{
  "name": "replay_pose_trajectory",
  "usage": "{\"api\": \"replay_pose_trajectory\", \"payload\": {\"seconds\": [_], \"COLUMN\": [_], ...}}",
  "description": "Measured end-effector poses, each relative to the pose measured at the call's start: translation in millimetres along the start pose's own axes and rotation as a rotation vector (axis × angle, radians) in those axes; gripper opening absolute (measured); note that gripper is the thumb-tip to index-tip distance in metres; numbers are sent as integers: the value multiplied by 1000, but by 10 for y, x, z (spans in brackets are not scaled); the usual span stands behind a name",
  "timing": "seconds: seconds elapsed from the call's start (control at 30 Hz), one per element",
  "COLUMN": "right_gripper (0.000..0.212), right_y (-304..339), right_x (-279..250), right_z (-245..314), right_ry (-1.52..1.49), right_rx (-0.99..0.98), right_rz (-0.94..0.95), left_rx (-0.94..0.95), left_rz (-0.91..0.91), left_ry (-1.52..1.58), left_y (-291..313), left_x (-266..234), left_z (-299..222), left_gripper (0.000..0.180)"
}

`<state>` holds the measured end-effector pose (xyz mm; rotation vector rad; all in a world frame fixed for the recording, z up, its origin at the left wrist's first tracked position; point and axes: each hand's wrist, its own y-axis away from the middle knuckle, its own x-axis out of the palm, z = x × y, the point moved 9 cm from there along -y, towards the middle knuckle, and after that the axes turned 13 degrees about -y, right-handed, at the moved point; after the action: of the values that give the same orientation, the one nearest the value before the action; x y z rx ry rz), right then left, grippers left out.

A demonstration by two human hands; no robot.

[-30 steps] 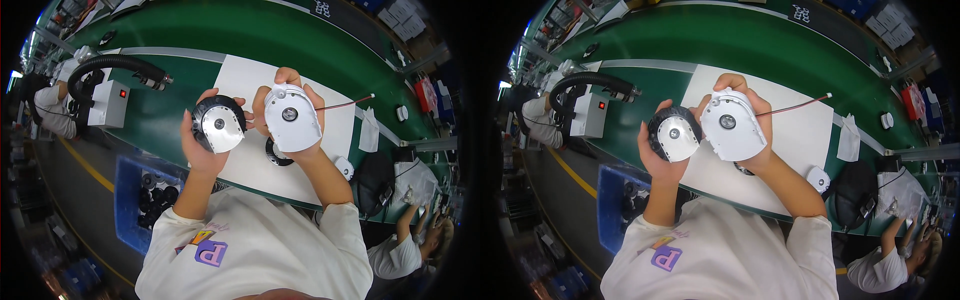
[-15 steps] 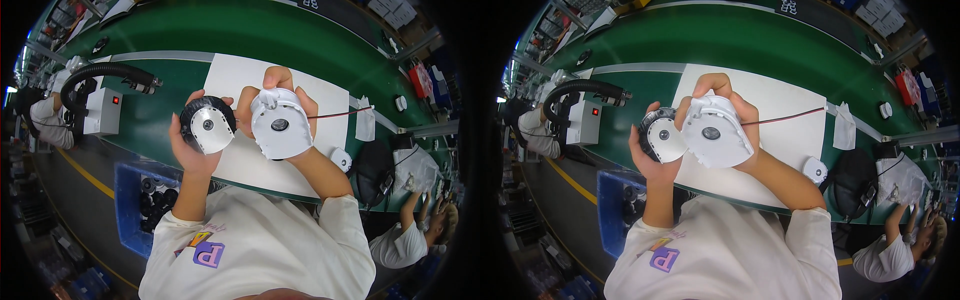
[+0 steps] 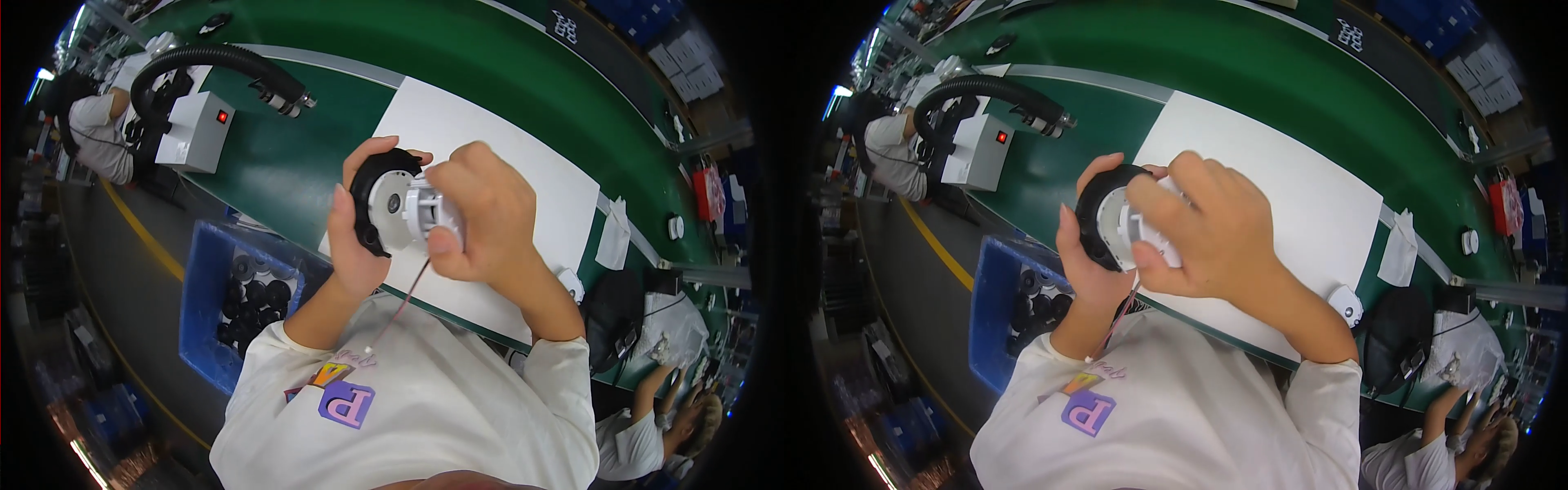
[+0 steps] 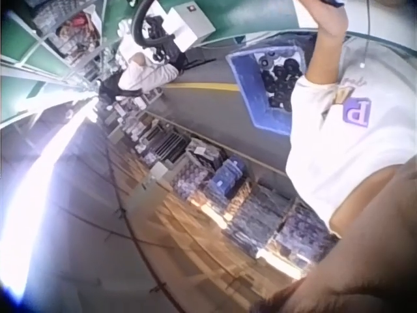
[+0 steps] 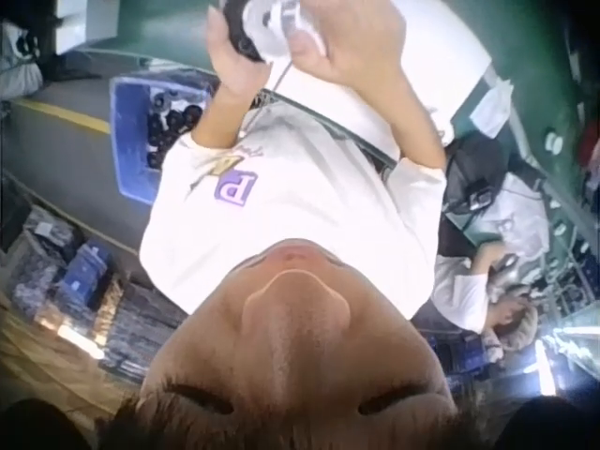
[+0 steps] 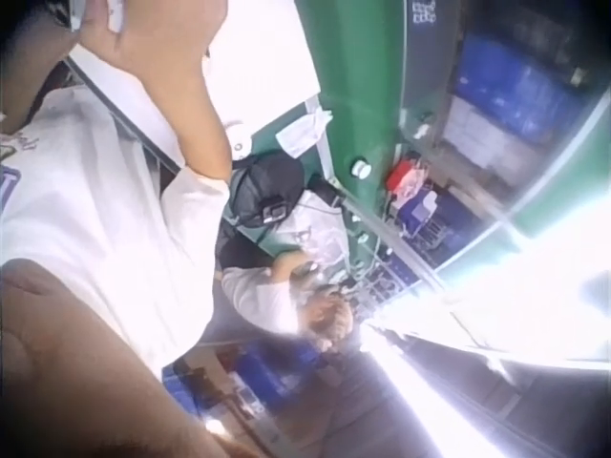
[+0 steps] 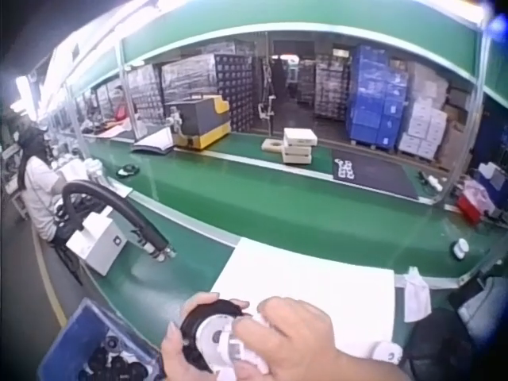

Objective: The person assembles LED light fixtures by hand, connecting wires to an LED light base and attaching a plastic cover.

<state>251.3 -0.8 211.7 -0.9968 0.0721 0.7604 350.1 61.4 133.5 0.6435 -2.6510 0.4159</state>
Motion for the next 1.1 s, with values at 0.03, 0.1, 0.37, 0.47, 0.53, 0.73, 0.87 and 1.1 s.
{"api": "replay_pose_trajectory", "payload": {"seconds": [0.03,0.1,0.37,0.47,0.53,0.73,0.87,1.1], "right_gripper": [39,38,36,38,38,33,46,61], "right_y": [2,9,2,58,87,103,78,49], "right_x": [64,165,274,301,316,303,315,267], "right_z": [55,63,43,3,-35,-49,-15,-371], "right_ry": [110,243,275,251,239,294,355,-172], "right_rx": [-22,-19,-32,-45,-33,30,-31,-40], "right_rz": [12,34,68,62,52,67,113,14], "left_rx": [24,44,95,87,102,148,82,-53], "left_rz": [22,15,13,60,62,77,126,279], "left_ry": [-36,-95,-208,-185,-240,-377,-318,-201], "left_y": [2,14,19,6,1,-2,18,-95], "left_x": [7,9,15,1,-13,-15,60,197], "left_z": [-8,-59,-87,-14,-25,-9,32,275], "left_gripper": [64,64,72,73,74,76,79,98]}}
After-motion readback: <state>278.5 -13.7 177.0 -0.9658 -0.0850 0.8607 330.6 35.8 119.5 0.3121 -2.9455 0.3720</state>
